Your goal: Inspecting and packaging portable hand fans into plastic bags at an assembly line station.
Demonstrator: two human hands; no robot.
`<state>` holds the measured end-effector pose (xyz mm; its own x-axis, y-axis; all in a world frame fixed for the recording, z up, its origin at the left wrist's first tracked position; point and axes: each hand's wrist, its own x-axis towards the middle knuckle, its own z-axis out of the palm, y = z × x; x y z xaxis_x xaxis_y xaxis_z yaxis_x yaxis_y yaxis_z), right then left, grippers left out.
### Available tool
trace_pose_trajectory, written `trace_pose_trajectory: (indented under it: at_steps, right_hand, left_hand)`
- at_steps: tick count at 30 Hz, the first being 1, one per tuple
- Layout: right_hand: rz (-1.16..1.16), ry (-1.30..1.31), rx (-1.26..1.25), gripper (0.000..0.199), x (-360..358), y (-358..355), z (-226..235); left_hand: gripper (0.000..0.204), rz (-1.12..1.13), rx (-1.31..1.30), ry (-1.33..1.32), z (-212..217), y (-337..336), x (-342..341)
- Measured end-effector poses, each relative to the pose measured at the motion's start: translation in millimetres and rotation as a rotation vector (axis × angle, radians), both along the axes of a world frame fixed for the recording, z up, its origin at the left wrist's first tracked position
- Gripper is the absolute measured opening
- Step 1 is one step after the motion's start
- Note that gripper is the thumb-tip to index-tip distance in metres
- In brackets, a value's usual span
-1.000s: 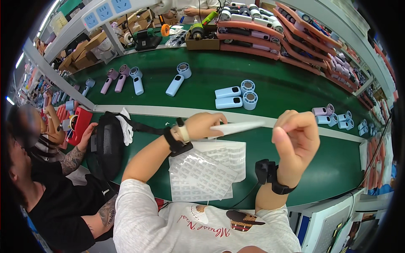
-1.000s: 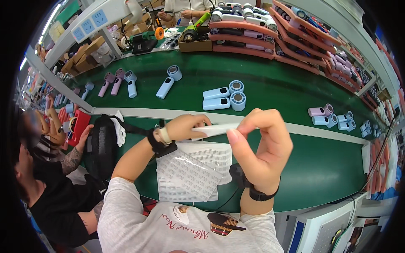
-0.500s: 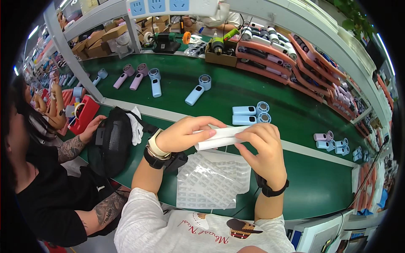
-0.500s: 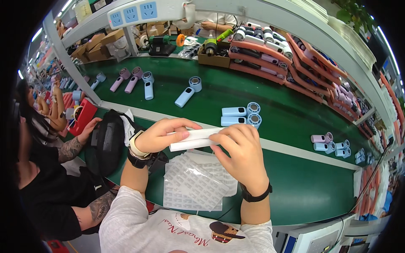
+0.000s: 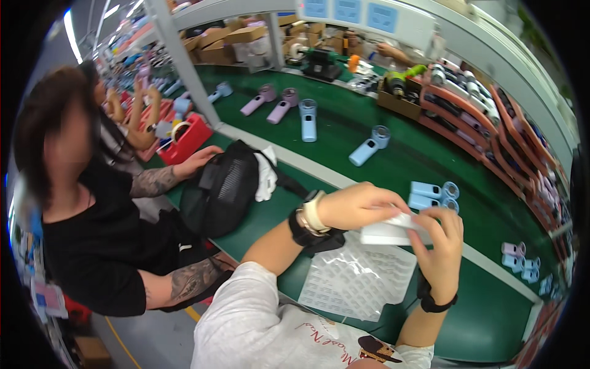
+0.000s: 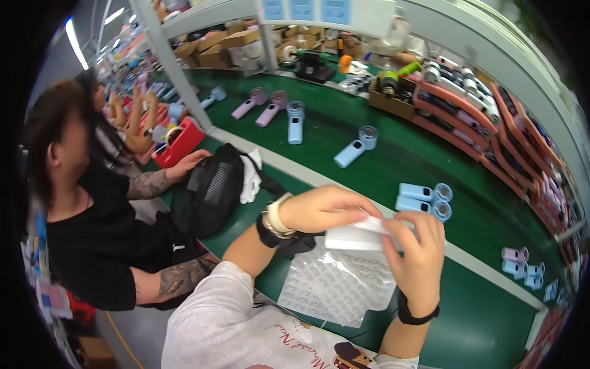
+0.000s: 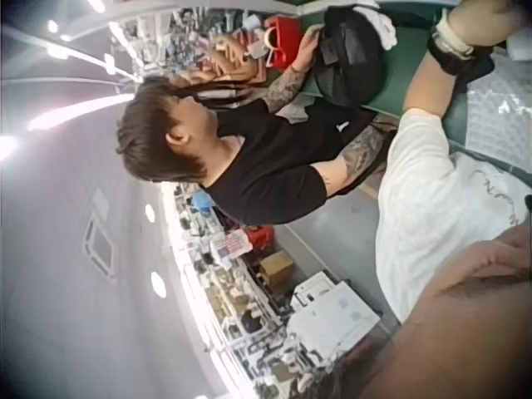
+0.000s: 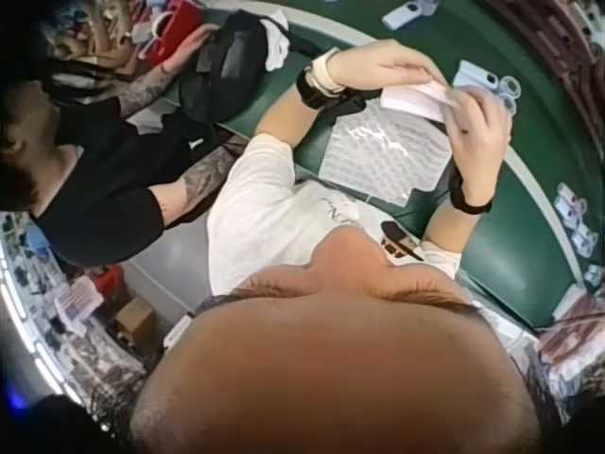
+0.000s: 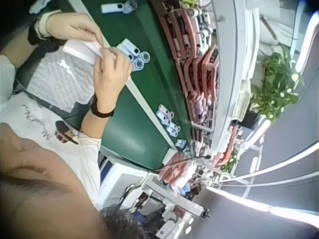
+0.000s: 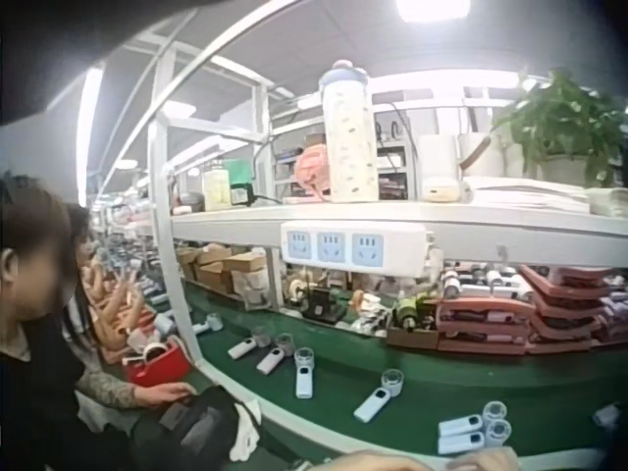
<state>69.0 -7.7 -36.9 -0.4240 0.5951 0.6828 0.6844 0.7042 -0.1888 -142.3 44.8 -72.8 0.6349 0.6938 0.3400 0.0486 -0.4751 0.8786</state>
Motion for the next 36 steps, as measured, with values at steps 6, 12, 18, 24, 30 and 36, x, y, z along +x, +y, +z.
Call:
trace_pose_trajectory:
  at_steps: [6,12,18,24,30,36]
  right_hand:
    - [-0.059,-0.076,-0.205,0.014,30,2,-11]
    - [-0.374,-0.021,-0.506,0.011,112,-19,-42]
    - [-0.750,-0.132,-0.658,0.020,198,-40,-84]
    - [-0.819,-0.171,-0.614,0.051,184,-52,-80]
    - [-0.269,-0.026,-0.683,0.040,98,-45,-53]
    - [-0.035,-0.111,-0.687,0.027,48,-32,-86]
  left_hand:
    - [0.037,0.011,0.109,0.353,2,-10,3]
    - [0.045,0.104,0.356,0.485,-33,-11,7]
    - [0.046,0.199,0.482,0.666,-57,-9,18]
    - [0.047,0.124,0.420,0.781,-67,-19,18]
    - [0.051,0.137,0.455,0.720,-100,-32,9]
    - [0.036,0.114,0.458,0.651,-106,-42,-1]
